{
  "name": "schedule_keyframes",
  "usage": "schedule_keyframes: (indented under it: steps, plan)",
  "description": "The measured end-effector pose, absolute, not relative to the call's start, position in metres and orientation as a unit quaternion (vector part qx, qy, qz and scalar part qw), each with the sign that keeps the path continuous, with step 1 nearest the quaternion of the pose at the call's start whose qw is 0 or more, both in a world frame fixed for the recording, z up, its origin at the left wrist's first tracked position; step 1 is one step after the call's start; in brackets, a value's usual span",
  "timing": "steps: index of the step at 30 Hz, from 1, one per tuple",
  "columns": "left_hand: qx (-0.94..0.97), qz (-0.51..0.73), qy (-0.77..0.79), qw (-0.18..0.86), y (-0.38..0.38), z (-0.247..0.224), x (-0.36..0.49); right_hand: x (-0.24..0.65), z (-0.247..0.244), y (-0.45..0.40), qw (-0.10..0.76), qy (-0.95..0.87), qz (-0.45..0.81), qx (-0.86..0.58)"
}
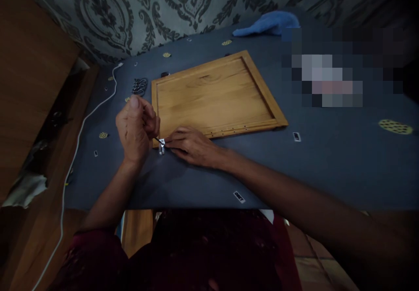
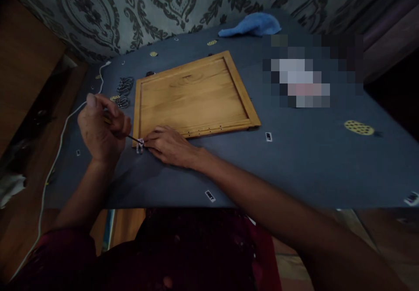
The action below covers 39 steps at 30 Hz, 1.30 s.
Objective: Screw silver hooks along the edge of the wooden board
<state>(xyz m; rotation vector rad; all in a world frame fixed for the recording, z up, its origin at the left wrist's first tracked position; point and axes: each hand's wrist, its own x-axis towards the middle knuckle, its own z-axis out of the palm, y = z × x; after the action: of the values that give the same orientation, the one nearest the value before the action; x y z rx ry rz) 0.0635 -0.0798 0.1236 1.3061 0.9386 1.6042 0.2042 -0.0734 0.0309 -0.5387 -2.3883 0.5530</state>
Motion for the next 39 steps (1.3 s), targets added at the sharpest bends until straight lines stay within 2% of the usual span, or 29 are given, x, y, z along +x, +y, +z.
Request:
schedule_keyframes:
  steps: [7,13,19,25,31,39]
  plan:
    - [0.535,0.654,0.351,0.404,-0.078,0.121,0.065,0.204,0.031,-0.073,0.311,-0.904,0.214,-0.2]
    - [0.547,0.627,0.331,0.444,-0.077,0.125,0.059,0.204,0.03,-0.072,0.313,-0.904,0.214,-0.2]
    - [0.54,0.66,0.295,0.431,-0.074,0.138,0.043,0.203,0.028,-0.072,0.32,-0.896,0.225,-0.207]
    - [0.521,0.662,0.328,0.428,-0.073,0.134,0.042,0.204,0.028,-0.072,0.336,-0.883,0.256,-0.205]
    - [0.498,0.67,0.332,0.439,-0.073,0.13,0.037,0.202,0.03,-0.074,0.403,-0.832,0.303,-0.232]
    - [0.506,0.698,0.284,0.42,-0.06,0.117,0.023,0.201,0.032,-0.07,0.529,-0.697,0.336,-0.348]
